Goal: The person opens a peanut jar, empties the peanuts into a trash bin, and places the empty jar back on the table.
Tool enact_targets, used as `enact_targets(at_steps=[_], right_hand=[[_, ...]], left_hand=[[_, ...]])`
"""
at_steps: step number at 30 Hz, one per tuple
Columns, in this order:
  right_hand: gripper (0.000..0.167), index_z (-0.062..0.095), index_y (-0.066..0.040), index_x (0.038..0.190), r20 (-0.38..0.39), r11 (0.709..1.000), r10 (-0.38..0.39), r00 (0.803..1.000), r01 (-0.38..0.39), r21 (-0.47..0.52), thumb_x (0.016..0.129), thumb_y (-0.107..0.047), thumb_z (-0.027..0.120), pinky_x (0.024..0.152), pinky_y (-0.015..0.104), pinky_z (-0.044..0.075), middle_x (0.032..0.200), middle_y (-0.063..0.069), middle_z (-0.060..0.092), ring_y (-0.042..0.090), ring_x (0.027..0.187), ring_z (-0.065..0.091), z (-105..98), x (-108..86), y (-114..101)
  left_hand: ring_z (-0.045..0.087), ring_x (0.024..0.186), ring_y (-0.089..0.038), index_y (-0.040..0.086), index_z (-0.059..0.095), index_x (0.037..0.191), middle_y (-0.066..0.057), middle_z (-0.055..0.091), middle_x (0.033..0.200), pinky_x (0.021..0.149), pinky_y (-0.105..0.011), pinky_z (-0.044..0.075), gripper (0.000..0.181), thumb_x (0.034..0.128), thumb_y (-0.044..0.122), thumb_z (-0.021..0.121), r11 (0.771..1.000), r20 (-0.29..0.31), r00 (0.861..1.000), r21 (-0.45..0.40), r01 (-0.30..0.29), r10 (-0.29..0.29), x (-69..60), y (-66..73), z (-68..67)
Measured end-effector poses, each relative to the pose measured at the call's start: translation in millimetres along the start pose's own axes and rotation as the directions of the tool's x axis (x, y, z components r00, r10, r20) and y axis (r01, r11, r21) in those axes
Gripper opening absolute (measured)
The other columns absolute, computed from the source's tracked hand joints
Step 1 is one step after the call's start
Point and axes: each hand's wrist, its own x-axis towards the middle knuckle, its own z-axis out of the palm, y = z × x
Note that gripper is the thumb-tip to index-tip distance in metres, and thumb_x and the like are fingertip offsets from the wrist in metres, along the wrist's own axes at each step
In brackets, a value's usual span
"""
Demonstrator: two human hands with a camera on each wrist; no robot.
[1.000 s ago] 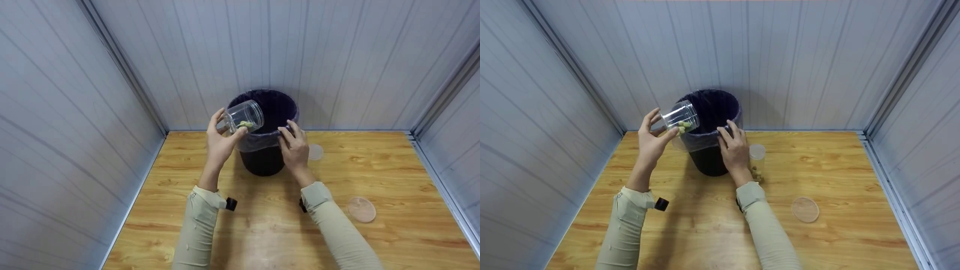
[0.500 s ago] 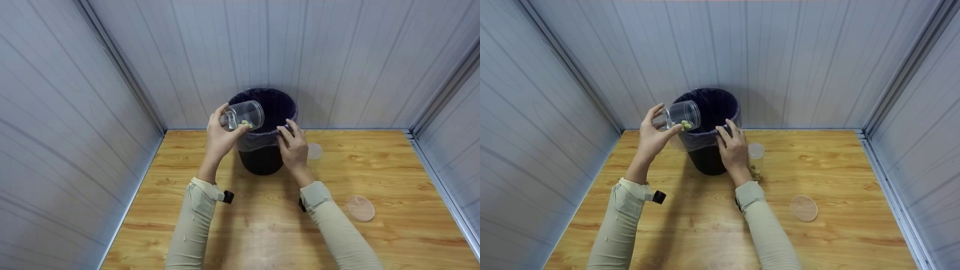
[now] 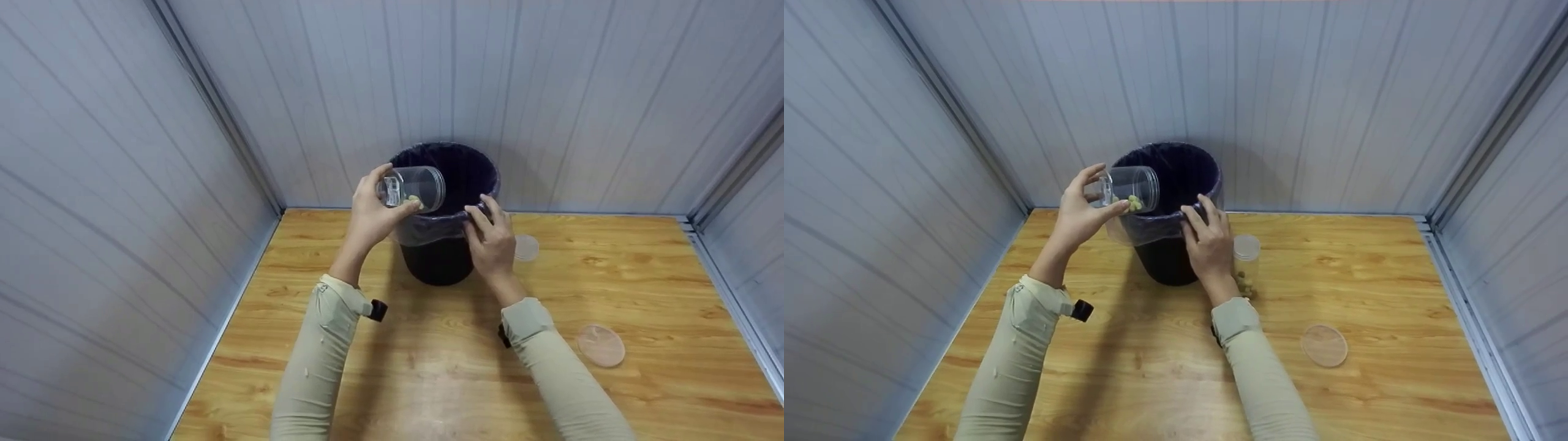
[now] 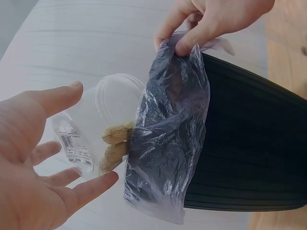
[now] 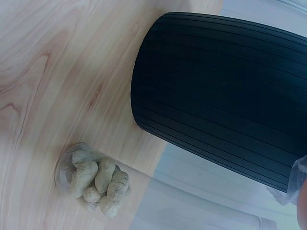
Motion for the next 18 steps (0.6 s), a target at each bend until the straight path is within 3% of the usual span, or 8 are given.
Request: enact_targets(at_steps=[18], right_hand=[[0.024, 0.072, -0.015, 0.113, 0.034, 1.0, 0.0, 0.999, 0.0, -0.015, 0.09, -0.016, 0.07, 0.089, 0.047, 0.047, 0.134, 0.009, 0.056, 0.036, 0.109, 0.054, 5, -3.3, -3]], left_hand=[[0.051, 0.11, -0.025, 0.014, 0.05, 0.14, -0.01, 0.052, 0.124, 0.091, -0.032, 0.045, 0.083, 0.068, 0.03, 0.09, 0.993, 0.046, 0.999, 0.119, -0.017, 0.011, 12.8, 8.3, -5.7]])
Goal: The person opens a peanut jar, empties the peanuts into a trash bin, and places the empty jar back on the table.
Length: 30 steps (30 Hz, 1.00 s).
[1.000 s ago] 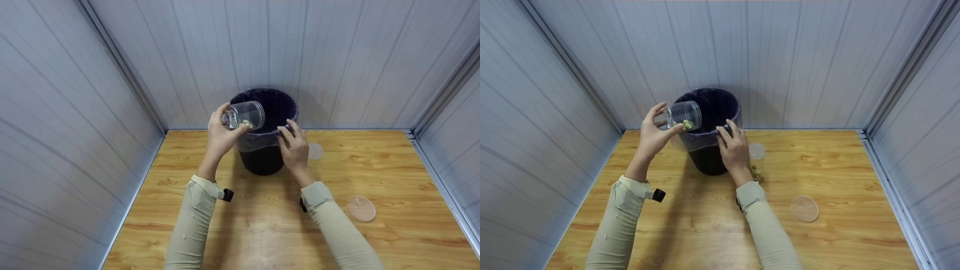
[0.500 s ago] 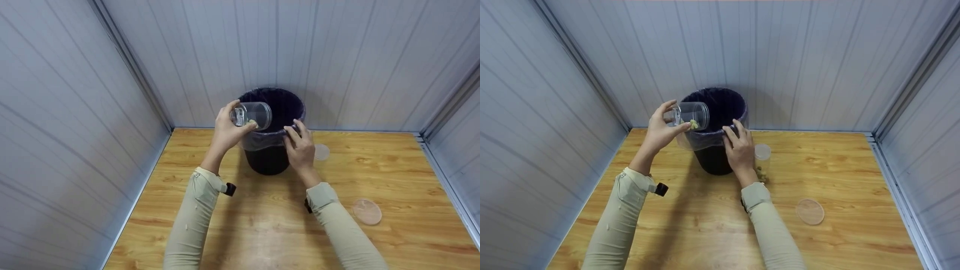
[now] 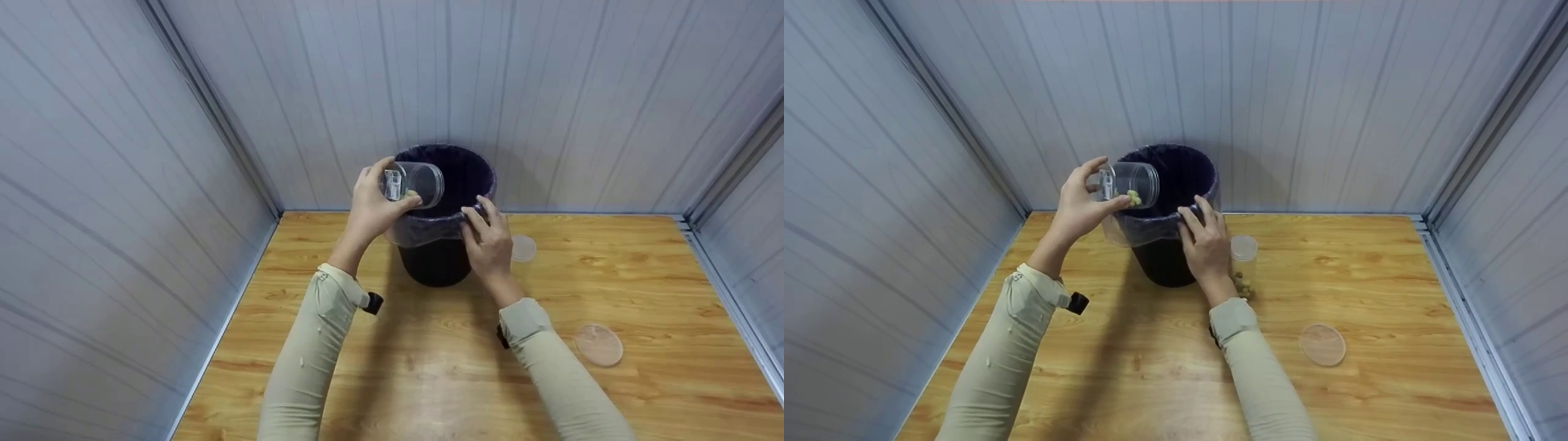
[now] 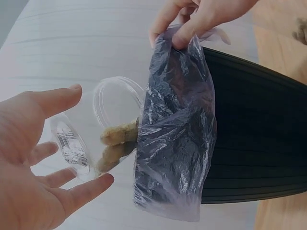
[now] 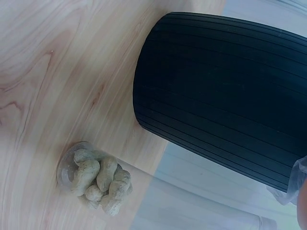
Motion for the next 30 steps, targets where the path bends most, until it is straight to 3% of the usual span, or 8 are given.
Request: enact_targets(at_steps=[14, 30], right_hand=[[0.023, 0.072, -0.015, 0.112, -0.002, 1.0, 0.01, 1.0, -0.01, 0.003, 0.089, -0.017, 0.071, 0.087, 0.047, 0.047, 0.133, 0.008, 0.057, 0.036, 0.104, 0.055, 2, 0.3, 0], [0.027, 0.071, -0.016, 0.116, 0.017, 1.0, -0.002, 1.0, 0.002, -0.018, 0.089, -0.013, 0.07, 0.087, 0.046, 0.048, 0.136, 0.008, 0.055, 0.035, 0.107, 0.055, -8, 0.0, 5]], left_hand=[[0.051, 0.111, -0.022, 0.011, 0.05, 0.139, -0.012, 0.052, 0.126, 0.094, -0.03, 0.045, 0.084, 0.068, 0.03, 0.09, 0.998, 0.019, 1.0, 0.057, -0.005, 0.004, 2.9, -0.3, 2.3], [0.05, 0.112, -0.023, 0.012, 0.051, 0.138, -0.012, 0.052, 0.125, 0.094, -0.03, 0.044, 0.083, 0.0672, 0.03, 0.09, 0.998, 0.02, 0.998, 0.031, -0.056, 0.055, 2.8, 2.5, 5.4]])
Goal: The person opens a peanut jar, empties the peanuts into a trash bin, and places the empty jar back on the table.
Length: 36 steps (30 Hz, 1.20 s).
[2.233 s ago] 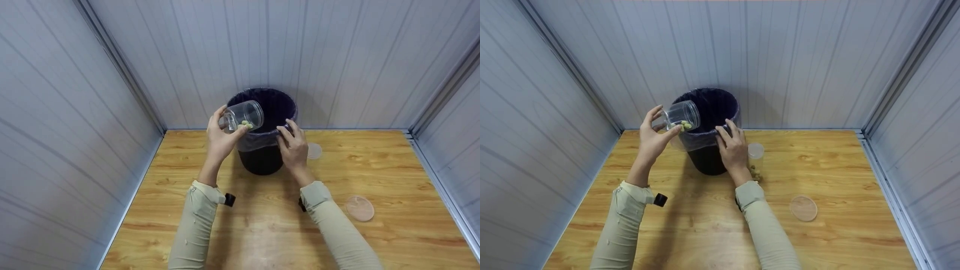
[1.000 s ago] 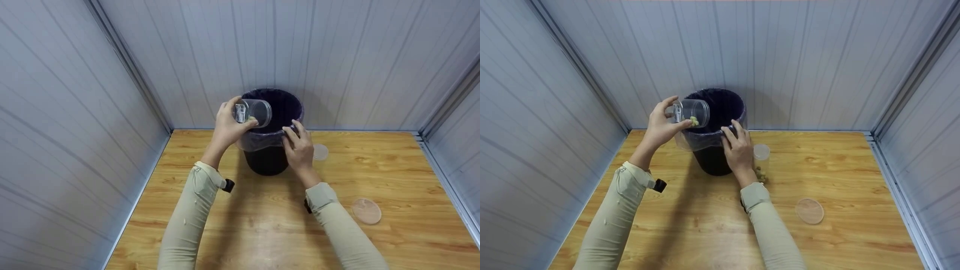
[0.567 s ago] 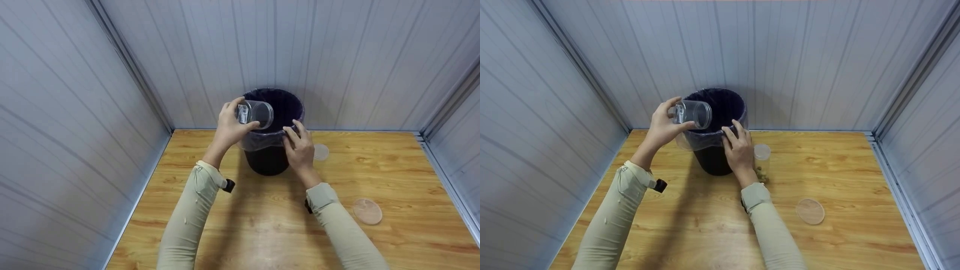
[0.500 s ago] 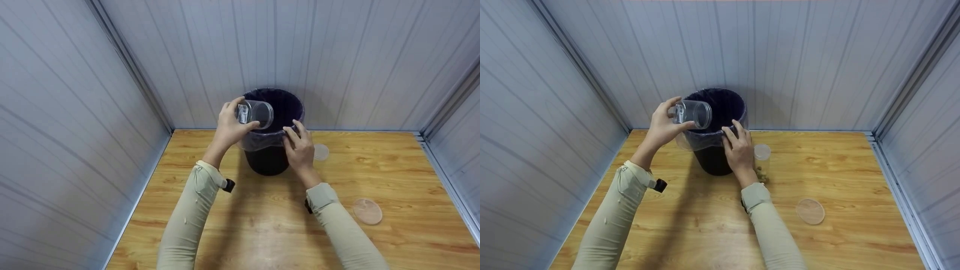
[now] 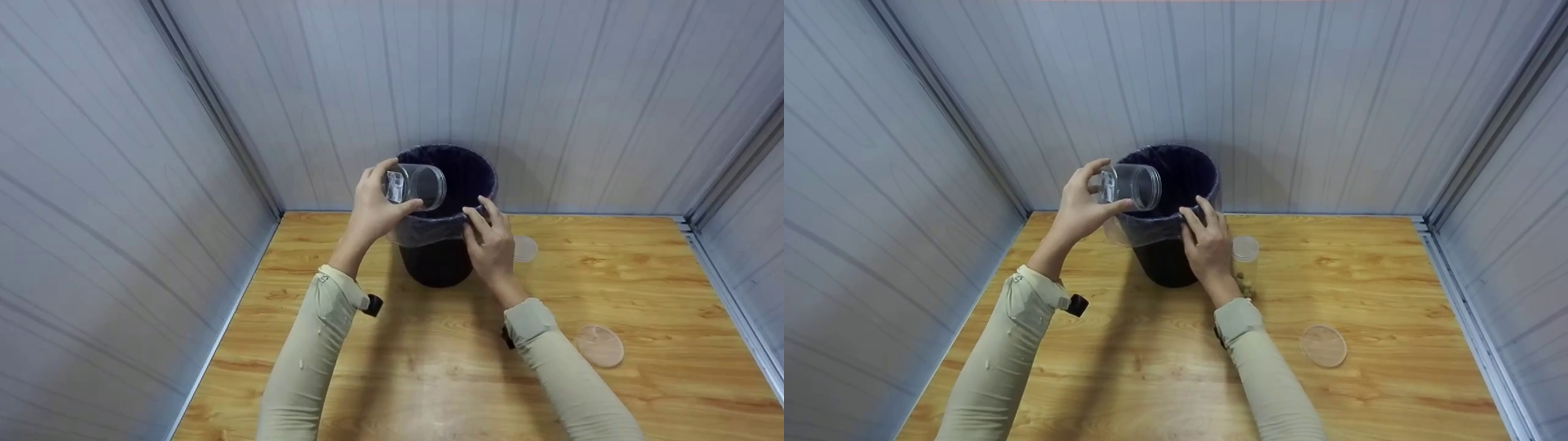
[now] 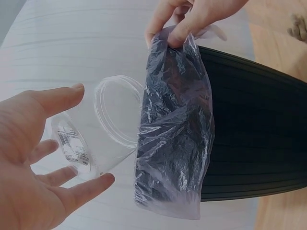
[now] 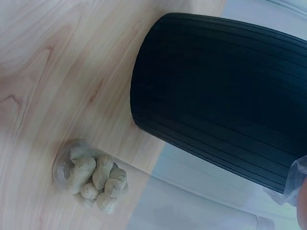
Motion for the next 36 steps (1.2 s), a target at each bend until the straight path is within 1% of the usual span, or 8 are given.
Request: enact_targets(at_steps=[5, 11, 16, 20, 25, 27, 31, 36], right_hand=[[0.034, 0.069, -0.015, 0.122, 0.047, 0.998, -0.056, 0.997, 0.058, -0.025, 0.088, -0.01, 0.069, 0.089, 0.047, 0.048, 0.139, 0.011, 0.053, 0.036, 0.111, 0.055, -5, 0.5, 5], [0.04, 0.066, -0.013, 0.127, 0.046, 0.992, -0.12, 0.992, 0.121, -0.02, 0.087, -0.009, 0.071, 0.088, 0.048, 0.051, 0.137, 0.014, 0.054, 0.034, 0.116, 0.056, -13, 3.7, 6], [0.043, 0.065, -0.011, 0.128, 0.004, 0.99, -0.139, 0.99, 0.139, -0.027, 0.086, -0.012, 0.072, 0.085, 0.048, 0.052, 0.137, 0.015, 0.054, 0.034, 0.113, 0.059, -22, 0.0, 1], [0.04, 0.067, -0.01, 0.124, -0.069, 0.99, -0.143, 0.987, 0.141, -0.029, 0.085, -0.013, 0.07, 0.083, 0.05, 0.05, 0.133, 0.016, 0.057, 0.032, 0.107, 0.061, -33, -8.2, -7], [0.033, 0.07, -0.007, 0.118, -0.084, 0.981, -0.192, 0.978, 0.194, 0.012, 0.086, -0.008, 0.063, 0.071, 0.043, 0.049, 0.124, 0.016, 0.062, 0.03, 0.093, 0.062, -50, -19.0, -15], [0.032, 0.07, -0.006, 0.116, -0.067, 0.977, -0.208, 0.976, 0.21, 0.041, 0.085, -0.004, 0.062, 0.066, 0.039, 0.051, 0.121, 0.016, 0.063, 0.029, 0.09, 0.062, -57, -21.2, -18], [0.031, 0.071, -0.005, 0.114, -0.047, 0.972, -0.225, 0.973, 0.227, 0.053, 0.084, -0.004, 0.062, 0.062, 0.037, 0.052, 0.116, 0.017, 0.064, 0.027, 0.085, 0.063, -71, -23.9, -22], [0.027, 0.072, -0.007, 0.113, -0.016, 0.967, -0.254, 0.967, 0.255, 0.023, 0.088, -0.009, 0.059, 0.065, 0.039, 0.052, 0.112, 0.017, 0.065, 0.028, 0.088, 0.063, -87, -21.8, -23]], left_hand=[[0.05, 0.112, -0.026, 0.01, 0.051, 0.134, -0.01, 0.052, 0.123, 0.094, -0.032, 0.044, 0.083, 0.0651, 0.029, 0.092, 0.999, -0.027, 1.0, -0.03, -0.017, 0.017, -4.4, -0.1, -0.9], [0.05, 0.111, -0.023, 0.006, 0.047, 0.132, -0.009, 0.05, 0.125, 0.092, -0.033, 0.047, 0.082, 0.0664, 0.028, 0.091, 0.996, -0.052, 0.998, -0.08, -0.026, 0.022, -12.2, -3.3, -3.3], [0.049, 0.111, -0.024, 0.005, 0.041, 0.128, -0.011, 0.048, 0.124, 0.092, -0.035, 0.048, 0.081, 0.067, 0.026, 0.089, 0.994, -0.069, 0.998, -0.105, -0.006, -0.001, -21.8, -5.7, -1.0], [0.048, 0.112, -0.024, 0.007, 0.035, 0.126, -0.015, 0.046, 0.123, 0.094, -0.035, 0.045, 0.082, 0.0634, 0.022, 0.086, 0.991, -0.119, 0.992, -0.133, 0.021, -0.037, -31.0, -6.8, 2.1], [0.046, 0.111, -0.024, 0.01, 0.036, 0.135, -0.013, 0.039, 0.124, 0.091, -0.032, 0.047, 0.089, 0.0605, 0.021, 0.084, 0.986, -0.171, 0.983, -0.161, 0.041, -0.068, -40.4, -6.5, 5.6], [0.046, 0.111, -0.023, 0.008, 0.041, 0.138, -0.012, 0.038, 0.123, 0.091, -0.031, 0.048, 0.09, 0.061, 0.02, 0.086, 0.985, -0.183, 0.981, -0.171, 0.027, -0.058, -43.2, -7.1, 6.1], [0.049, 0.113, -0.024, 0.007, 0.05, 0.138, -0.012, 0.047, 0.125, 0.097, -0.034, 0.044, 0.088, 0.0611, 0.022, 0.091, 0.985, -0.204, 0.979, -0.168, -0.04, 0.005, -49.7, -11.1, 8.4], [0.05, 0.108, -0.024, 0.008, 0.053, 0.136, -0.007, 0.058, 0.127, 0.091, -0.038, 0.042, 0.088, 0.0602, 0.032, 0.092, 0.991, -0.286, 0.957, -0.105, -0.079, 0.046, -60.4, -14.9, 13.5]])
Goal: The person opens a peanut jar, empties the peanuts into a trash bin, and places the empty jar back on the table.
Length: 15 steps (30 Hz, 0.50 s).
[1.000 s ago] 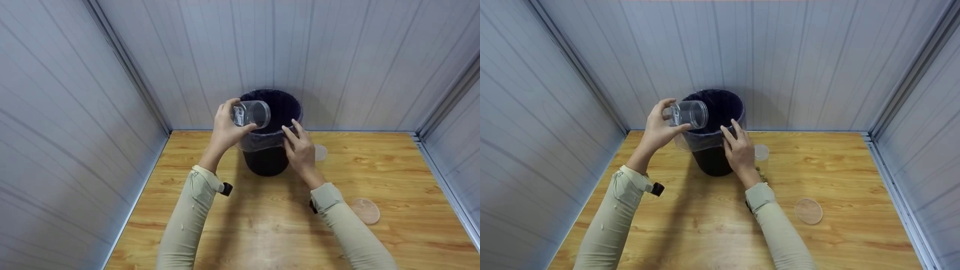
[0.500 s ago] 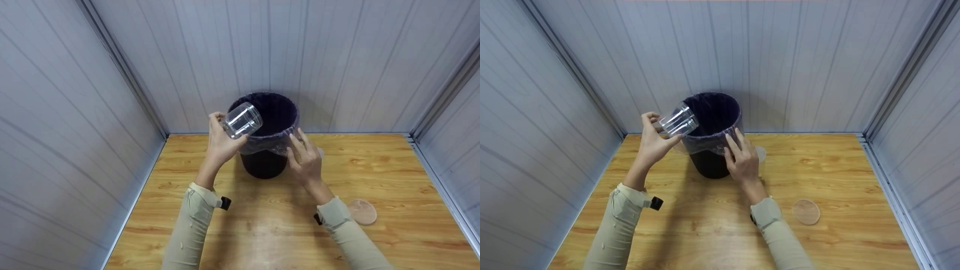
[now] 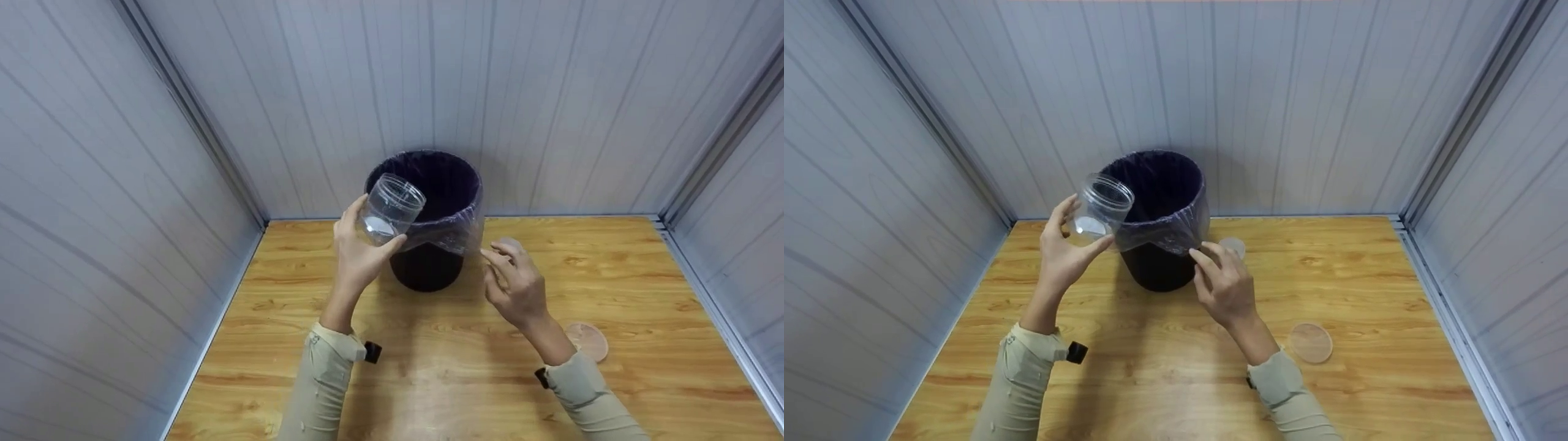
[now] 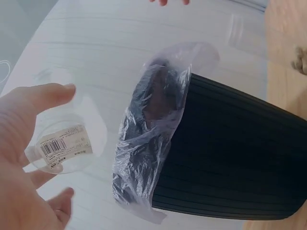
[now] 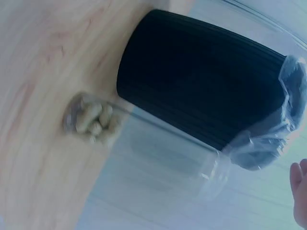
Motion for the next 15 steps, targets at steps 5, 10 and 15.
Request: enact_targets(at_steps=[5, 10, 15], right_hand=[[0.028, 0.07, -0.009, 0.116, 0.056, 0.999, 0.04, 0.998, -0.039, -0.013, 0.091, -0.012, 0.058, 0.067, 0.041, 0.052, 0.114, 0.017, 0.064, 0.03, 0.096, 0.062, -15, 2.1, 4], [0.03, 0.069, -0.007, 0.118, 0.152, 0.988, 0.155, 0.976, -0.153, -0.026, 0.088, -0.008, 0.065, 0.073, 0.044, 0.053, 0.116, 0.015, 0.063, 0.029, 0.103, 0.059, -30, 4.8, 7], [0.034, 0.068, -0.007, 0.119, 0.213, 0.961, 0.276, 0.937, -0.272, -0.05, 0.085, -0.003, 0.07, 0.077, 0.044, 0.05, 0.116, 0.012, 0.062, 0.027, 0.105, 0.057, -44, 4.6, 10]], left_hand=[[0.056, 0.103, -0.021, 0.005, 0.05, 0.13, -0.007, 0.061, 0.118, 0.083, -0.04, 0.04, 0.085, 0.0602, 0.03, 0.09, 0.999, -0.056, 0.998, 0.026, -0.031, 0.032, -13.2, 0.0, 1.4], [0.057, 0.104, -0.022, 0.004, 0.044, 0.13, -0.008, 0.06, 0.119, 0.085, -0.043, 0.037, 0.086, 0.0609, 0.031, 0.088, 0.998, -0.077, 0.996, 0.049, -0.043, 0.047, -30.5, -0.3, 2.7], [0.047, 0.111, -0.022, 0.008, 0.047, 0.134, -0.005, 0.056, 0.123, 0.087, -0.043, 0.034, 0.089, 0.0614, 0.04, 0.088, 0.996, -0.058, 0.998, 0.079, 0.029, -0.025, -51.6, -6.8, 5.4]])
